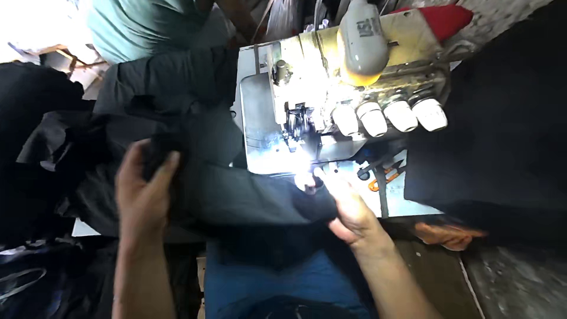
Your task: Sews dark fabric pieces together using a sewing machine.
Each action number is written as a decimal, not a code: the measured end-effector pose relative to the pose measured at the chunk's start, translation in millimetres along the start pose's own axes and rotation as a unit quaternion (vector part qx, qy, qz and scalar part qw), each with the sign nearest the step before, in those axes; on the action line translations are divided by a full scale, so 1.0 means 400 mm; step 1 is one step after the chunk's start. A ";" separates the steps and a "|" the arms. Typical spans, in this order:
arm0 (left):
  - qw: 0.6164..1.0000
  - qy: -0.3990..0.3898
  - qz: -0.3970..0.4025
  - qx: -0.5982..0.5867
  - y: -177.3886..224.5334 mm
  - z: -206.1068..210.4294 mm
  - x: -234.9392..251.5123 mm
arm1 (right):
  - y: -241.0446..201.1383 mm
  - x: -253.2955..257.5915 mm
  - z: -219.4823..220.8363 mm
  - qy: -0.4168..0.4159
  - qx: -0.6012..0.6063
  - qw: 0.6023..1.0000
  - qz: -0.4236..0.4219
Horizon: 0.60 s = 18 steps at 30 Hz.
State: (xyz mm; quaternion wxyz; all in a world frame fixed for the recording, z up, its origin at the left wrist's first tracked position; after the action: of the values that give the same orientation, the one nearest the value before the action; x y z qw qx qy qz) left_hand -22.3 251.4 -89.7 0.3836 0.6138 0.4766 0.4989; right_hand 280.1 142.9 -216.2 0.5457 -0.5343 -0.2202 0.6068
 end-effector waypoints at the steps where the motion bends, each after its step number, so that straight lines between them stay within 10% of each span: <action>1: 0.999 0.028 0.012 -0.021 0.011 -0.045 -0.008 | -0.015 0.012 -0.023 0.032 -0.025 0.999 -0.015; 10: 0.971 0.174 0.037 0.159 0.033 -0.218 0.011 | -0.126 -0.051 -0.146 0.280 -0.217 0.891 -0.285; 18: 0.966 0.169 0.005 0.195 -0.025 -0.232 0.054 | -0.069 -0.036 -0.154 0.162 -0.071 0.968 -0.176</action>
State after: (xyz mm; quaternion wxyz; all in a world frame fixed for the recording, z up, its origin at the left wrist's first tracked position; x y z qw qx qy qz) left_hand -114.3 274.3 -74.7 0.1675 0.5857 0.6199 0.4946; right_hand 344.2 119.2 -207.2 0.6331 -0.6157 -0.2617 0.3894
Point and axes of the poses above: each hand's wrist, its own x-axis towards the middle knuckle, its own z-axis out of the palm, y = z × x, the point moved 10 cm from there along x, towards the middle knuckle, and after that the axes turned 14 degrees about -x, right-handed, at the moved point
